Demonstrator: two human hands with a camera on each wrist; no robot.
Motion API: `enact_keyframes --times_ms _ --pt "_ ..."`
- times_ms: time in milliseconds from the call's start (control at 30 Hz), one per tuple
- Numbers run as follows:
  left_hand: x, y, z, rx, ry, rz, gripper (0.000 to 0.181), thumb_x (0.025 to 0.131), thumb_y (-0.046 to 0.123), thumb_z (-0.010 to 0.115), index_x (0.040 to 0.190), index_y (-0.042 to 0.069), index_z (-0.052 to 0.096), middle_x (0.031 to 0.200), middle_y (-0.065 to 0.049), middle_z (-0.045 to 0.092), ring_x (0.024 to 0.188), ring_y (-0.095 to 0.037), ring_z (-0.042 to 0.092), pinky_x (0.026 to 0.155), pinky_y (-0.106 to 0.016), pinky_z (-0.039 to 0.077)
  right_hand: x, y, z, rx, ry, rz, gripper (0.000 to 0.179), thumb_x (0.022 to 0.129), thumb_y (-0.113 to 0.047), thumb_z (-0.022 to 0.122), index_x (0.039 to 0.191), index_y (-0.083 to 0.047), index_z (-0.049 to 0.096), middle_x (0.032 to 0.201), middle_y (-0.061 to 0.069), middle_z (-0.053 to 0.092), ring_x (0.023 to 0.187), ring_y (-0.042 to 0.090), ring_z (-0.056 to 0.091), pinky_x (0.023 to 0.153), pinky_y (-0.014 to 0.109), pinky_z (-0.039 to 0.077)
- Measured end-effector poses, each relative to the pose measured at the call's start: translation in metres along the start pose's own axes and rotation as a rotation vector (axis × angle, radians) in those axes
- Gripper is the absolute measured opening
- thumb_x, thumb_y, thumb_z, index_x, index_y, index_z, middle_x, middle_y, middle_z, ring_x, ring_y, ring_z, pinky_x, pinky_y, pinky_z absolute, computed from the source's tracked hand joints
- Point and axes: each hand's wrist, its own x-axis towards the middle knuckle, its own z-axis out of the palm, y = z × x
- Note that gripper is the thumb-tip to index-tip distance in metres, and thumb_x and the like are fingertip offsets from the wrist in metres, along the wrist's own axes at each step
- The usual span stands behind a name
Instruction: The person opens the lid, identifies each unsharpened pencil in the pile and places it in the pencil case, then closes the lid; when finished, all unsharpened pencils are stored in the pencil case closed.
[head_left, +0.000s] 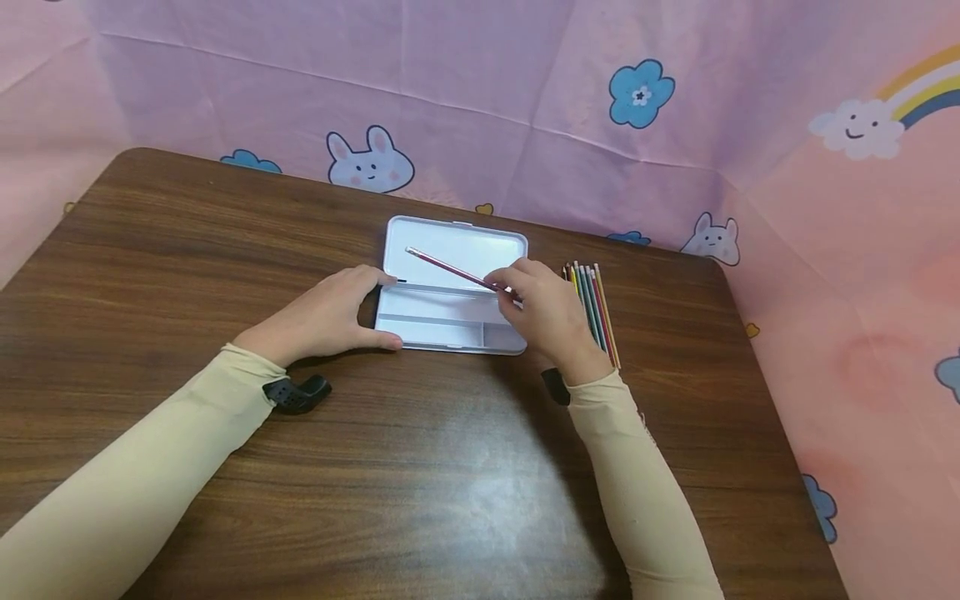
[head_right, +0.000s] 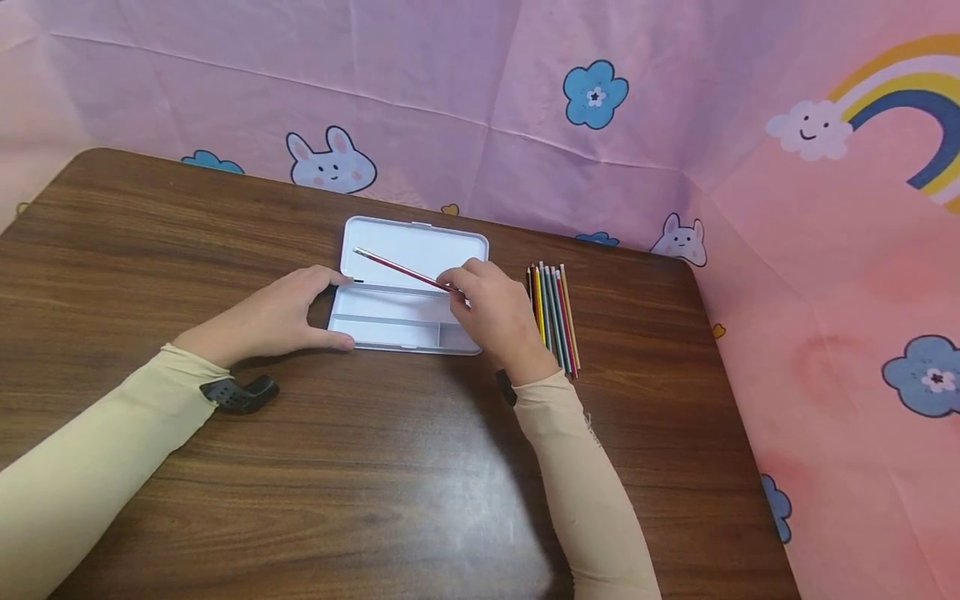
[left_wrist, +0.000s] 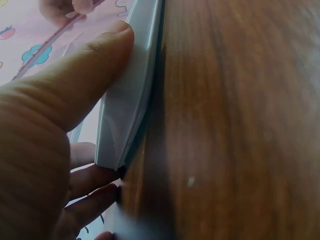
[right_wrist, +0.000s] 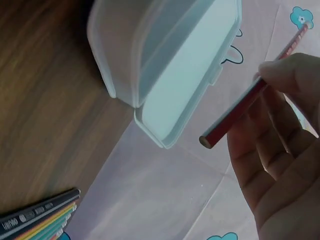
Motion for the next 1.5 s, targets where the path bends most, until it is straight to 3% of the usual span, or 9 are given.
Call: enact_keyframes --times_ms 267,600,833,1200,1500 --pt "0.000 0.003 -0.001 -0.020 -0.001 0.011 0.102 0.078 0.066 0.081 0.152 0.005 0.044 0.155 -0.018 0.045 0.144 -0.036 0.042 0.116 -0.059 0.037 -0.002 -0.002 0.006 -0.049 -0.110 -0.005 0.019 0.097 -0.011 0.071 0.110 -0.022 0.080 0.096 -0.003 0.072 0.083 0.016 0.061 0.059 0.032 0.052" --pt "-0.001 0.001 0.002 -0.018 -0.003 0.011 0.107 0.076 0.072 0.079 0.153 0.008 0.042 0.156 -0.015 0.044 0.145 -0.033 0.040 0.116 -0.058 0.037 -0.002 0.001 0.019 -0.065 -0.270 0.022 0.020 0.100 -0.012 0.067 0.113 -0.022 0.080 0.103 -0.003 0.072 0.092 0.017 0.064 0.071 0.035 0.057" --pt "0.000 -0.001 0.003 -0.009 0.016 0.019 0.107 0.075 0.072 0.080 0.153 0.008 0.043 0.155 -0.014 0.046 0.144 -0.033 0.041 0.116 -0.058 0.037 -0.001 0.000 0.028 -0.061 -0.274 -0.009 0.020 0.100 -0.011 0.067 0.112 -0.021 0.080 0.102 -0.003 0.072 0.089 0.016 0.064 0.070 0.035 0.057" --pt "-0.001 0.001 0.001 -0.009 0.009 0.022 0.104 0.077 0.070 0.080 0.153 0.008 0.043 0.155 -0.016 0.045 0.144 -0.035 0.040 0.115 -0.060 0.037 0.000 -0.001 0.029 0.010 -0.323 -0.018 0.024 0.102 -0.008 0.063 0.117 -0.017 0.079 0.114 0.001 0.074 0.104 0.016 0.068 0.088 0.036 0.058" --pt "0.000 0.002 0.001 -0.001 0.002 0.017 0.104 0.078 0.070 0.078 0.153 0.008 0.043 0.157 -0.017 0.043 0.146 -0.036 0.038 0.116 -0.060 0.036 0.001 -0.003 0.029 0.066 -0.386 -0.009 0.032 0.102 0.001 0.055 0.117 -0.015 0.079 0.111 0.000 0.074 0.096 0.013 0.066 0.085 0.032 0.057"
